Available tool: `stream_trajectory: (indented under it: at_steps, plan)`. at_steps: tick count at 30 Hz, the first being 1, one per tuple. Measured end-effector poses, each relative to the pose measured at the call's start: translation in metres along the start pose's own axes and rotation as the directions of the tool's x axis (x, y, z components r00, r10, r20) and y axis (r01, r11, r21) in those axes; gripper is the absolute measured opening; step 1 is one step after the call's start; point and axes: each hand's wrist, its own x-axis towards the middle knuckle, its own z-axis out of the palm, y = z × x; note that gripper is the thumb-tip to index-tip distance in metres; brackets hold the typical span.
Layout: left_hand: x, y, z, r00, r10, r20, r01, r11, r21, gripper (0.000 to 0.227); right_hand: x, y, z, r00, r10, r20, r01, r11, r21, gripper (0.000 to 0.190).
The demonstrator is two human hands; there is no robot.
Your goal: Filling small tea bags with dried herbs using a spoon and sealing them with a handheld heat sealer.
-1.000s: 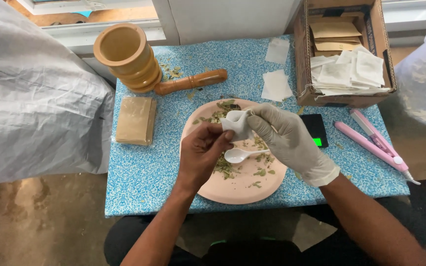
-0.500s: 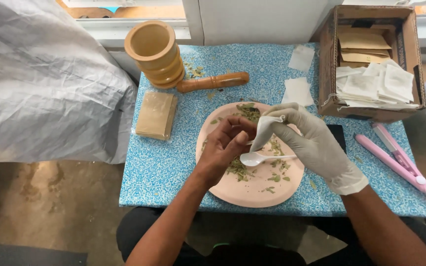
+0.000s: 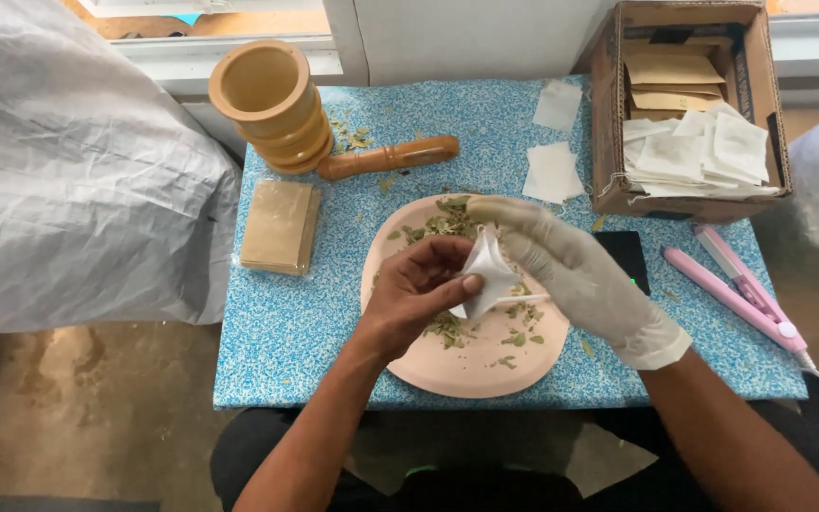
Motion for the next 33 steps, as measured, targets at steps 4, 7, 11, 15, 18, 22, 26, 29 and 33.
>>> stream_trajectory:
  at_steps: [4,7,11,15,18,22,26,29,33]
  plan:
    - [0.004,-0.003,-0.005,0.994,0.082,-0.078,-0.083,0.997,-0.007,0.046,-0.002,0.011,-0.008,0.981,0.098,-0.165,-0.109,0.992,-0.064,0.063]
    - [0.004,0.000,-0.004,0.986,0.119,-0.120,-0.109,0.990,0.090,0.047,-0.003,0.010,-0.001,0.950,0.249,-0.188,-0.275,0.954,-0.122,0.052]
    - [0.004,-0.001,0.001,0.989,0.093,-0.116,-0.083,0.992,0.095,0.057,-0.004,0.036,0.004,0.957,0.126,-0.263,-0.164,0.978,-0.126,0.024]
    - [0.000,0.006,0.004,0.995,0.024,-0.095,-0.015,0.996,0.090,0.064,-0.006,0.042,-0.009,0.963,0.071,-0.260,-0.104,0.988,-0.116,0.013]
    - [0.000,0.000,0.001,0.993,-0.032,-0.110,0.037,0.998,0.048,0.045,-0.007,0.039,-0.012,0.978,0.013,-0.210,-0.047,0.987,-0.156,0.016]
    - [0.000,0.002,-0.012,0.989,-0.052,-0.142,0.066,0.993,0.100,0.043,-0.015,0.007,-0.033,0.964,0.020,-0.266,-0.079,0.974,-0.210,0.023]
    - [0.004,0.018,-0.019,0.970,0.036,-0.241,0.003,0.987,0.160,0.040,-0.046,-0.012,-0.088,0.937,-0.170,-0.306,-0.046,0.808,-0.587,0.028]
    - [0.000,0.025,-0.025,0.958,0.079,-0.274,-0.016,0.974,0.226,0.040,-0.075,-0.018,-0.123,0.945,-0.107,-0.309,-0.177,0.627,-0.758,0.025]
    - [0.000,0.028,-0.031,0.947,0.117,-0.298,-0.050,0.974,0.222,0.038,-0.112,0.018,-0.171,0.893,0.065,-0.444,-0.449,0.176,-0.876,0.034]
